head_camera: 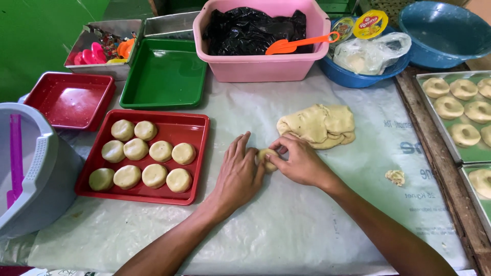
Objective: Shaping dough pieces into donuts using a circular cutter and placing them on a tray.
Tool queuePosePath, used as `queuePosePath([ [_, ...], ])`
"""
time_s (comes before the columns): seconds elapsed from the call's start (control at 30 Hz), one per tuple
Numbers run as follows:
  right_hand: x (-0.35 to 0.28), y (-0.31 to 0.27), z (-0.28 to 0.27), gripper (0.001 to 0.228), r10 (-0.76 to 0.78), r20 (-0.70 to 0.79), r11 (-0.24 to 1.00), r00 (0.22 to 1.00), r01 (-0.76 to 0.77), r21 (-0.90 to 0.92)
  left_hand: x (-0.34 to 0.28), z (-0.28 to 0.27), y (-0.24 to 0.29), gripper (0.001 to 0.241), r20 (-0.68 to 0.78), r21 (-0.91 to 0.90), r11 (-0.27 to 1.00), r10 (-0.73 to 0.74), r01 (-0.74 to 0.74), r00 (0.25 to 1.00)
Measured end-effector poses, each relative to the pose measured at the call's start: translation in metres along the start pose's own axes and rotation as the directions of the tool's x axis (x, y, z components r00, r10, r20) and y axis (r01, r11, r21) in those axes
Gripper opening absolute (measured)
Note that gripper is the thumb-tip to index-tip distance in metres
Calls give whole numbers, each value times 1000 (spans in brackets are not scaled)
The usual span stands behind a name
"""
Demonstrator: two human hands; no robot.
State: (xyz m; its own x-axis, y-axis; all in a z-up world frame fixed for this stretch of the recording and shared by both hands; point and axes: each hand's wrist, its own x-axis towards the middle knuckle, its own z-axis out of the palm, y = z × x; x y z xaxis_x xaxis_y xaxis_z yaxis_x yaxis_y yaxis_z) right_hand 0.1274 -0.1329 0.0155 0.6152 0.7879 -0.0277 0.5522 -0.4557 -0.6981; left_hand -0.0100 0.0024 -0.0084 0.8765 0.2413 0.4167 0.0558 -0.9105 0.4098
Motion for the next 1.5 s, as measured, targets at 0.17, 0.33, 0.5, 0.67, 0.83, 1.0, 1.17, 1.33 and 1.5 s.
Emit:
queuePosePath([
  [0.17, 3, 10, 2, 31, 94, 47, 985, 994, -100, 143, 1, -5, 2, 26, -56, -174, 985, 2, -12, 998],
  [0.33, -4, 3, -13, 39, 26, 152, 983, 988, -53, 178, 2, -12, 9, 29, -45, -310, 951, -21, 6, 999],
  [0.5, -19, -17, -27, 22, -1, 233, 901, 973, -100, 422, 0, -5, 0, 35, 56, -442, 893, -64, 83, 996],
  [0.67, -25, 2, -27, 26, 34, 149, 788, 988, -118, 604, 7, -7, 6, 46, 180, -686, 673, -215, 279, 960],
  [0.83, -54, 18, -58, 26, 81, -17, 689, 997, -43, 723, 29, -10, 37, 47, 286, -821, 454, -197, 346, 938],
  [1.0, -101, 57, -98, 37, 143, -140, 483, 980, 55, 874, 55, -17, 96, 38, 388, -743, 539, -139, 398, 911],
  [1.17, -173, 69, -174, 34, 302, -285, 609, 910, 46, 792, 69, 20, 151, 37, 440, -758, 568, 80, 321, 895],
  [1.33, -240, 110, -241, 27, 516, -504, 761, 693, -100, 641, 72, 60, 209, 36, 411, -761, 636, 322, 126, 853],
  [1.5, -266, 207, -266, 18, 636, -576, 731, 514, -161, 663, 72, 110, 269, 26, 141, -690, 596, 667, -411, 731],
])
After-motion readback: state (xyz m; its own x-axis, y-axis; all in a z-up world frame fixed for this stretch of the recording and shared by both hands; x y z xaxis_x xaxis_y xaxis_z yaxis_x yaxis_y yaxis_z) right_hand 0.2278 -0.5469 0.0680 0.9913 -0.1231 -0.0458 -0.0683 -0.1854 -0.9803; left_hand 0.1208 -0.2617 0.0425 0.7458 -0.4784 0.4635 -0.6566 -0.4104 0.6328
